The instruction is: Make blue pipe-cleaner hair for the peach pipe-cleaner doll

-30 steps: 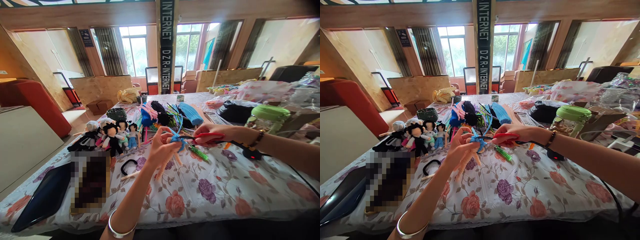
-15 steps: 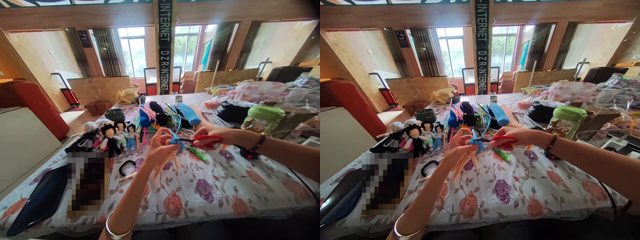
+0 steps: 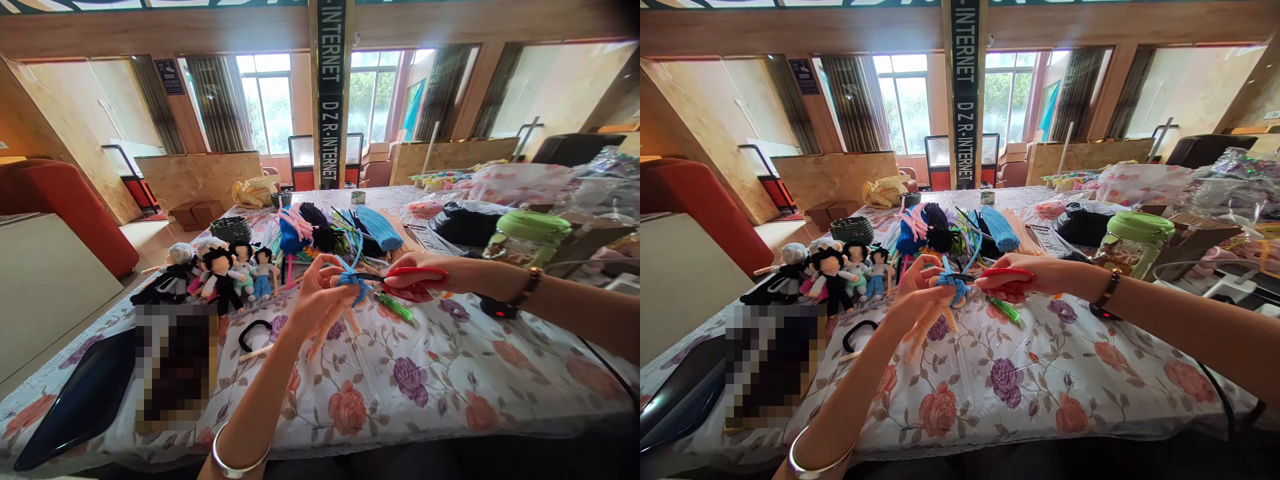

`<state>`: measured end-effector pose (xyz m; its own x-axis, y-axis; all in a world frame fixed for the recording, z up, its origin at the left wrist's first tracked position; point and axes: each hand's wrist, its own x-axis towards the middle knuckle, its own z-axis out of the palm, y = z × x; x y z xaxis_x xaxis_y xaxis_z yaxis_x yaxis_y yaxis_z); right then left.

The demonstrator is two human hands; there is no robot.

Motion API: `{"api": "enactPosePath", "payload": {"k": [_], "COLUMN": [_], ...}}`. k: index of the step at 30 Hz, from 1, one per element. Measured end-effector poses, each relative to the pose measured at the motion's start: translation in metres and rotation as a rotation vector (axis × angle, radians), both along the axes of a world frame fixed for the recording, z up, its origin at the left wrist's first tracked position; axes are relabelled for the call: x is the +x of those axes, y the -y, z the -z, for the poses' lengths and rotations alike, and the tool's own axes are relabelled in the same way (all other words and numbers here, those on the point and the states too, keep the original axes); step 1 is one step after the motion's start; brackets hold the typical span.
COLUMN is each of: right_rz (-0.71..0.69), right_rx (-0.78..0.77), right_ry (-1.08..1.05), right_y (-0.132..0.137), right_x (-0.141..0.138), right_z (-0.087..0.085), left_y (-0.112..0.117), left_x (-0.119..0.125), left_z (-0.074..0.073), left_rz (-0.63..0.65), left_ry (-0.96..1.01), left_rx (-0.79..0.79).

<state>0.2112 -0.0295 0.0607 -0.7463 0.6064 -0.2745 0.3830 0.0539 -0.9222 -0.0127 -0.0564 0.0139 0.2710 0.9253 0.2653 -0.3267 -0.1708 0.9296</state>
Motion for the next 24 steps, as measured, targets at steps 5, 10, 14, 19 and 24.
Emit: {"api": "enactPosePath", "payload": {"k": [5,10,14,19,24], "right_rz": [0.116,0.144,0.120,0.119,0.099], "right_rx": [0.036,0.098,0.117,0.138,0.103], "right_ry": [0.045,0.072,0.083,0.092,0.086], "right_y": [0.002,0.005,0.003,0.000,0.003], "right_x": [-0.002,-0.002,0.004,0.010,0.005], "right_z": [0.003,0.003,-0.001,-0.002,-0.003], "left_y": [0.000,0.000,0.001,0.002,0.002], "left_x": [0.002,0.003,0.003,0.003,0.003], "left_z": [0.000,0.000,-0.001,-0.002,-0.002], "left_rz": [-0.051,-0.080,-0.071,-0.050,-0.032], "left_ry": [0.006,0.039,0.059,0.074,0.053], "left_rx": [-0.008,-0.025,-0.024,-0.026,-0.029]}}
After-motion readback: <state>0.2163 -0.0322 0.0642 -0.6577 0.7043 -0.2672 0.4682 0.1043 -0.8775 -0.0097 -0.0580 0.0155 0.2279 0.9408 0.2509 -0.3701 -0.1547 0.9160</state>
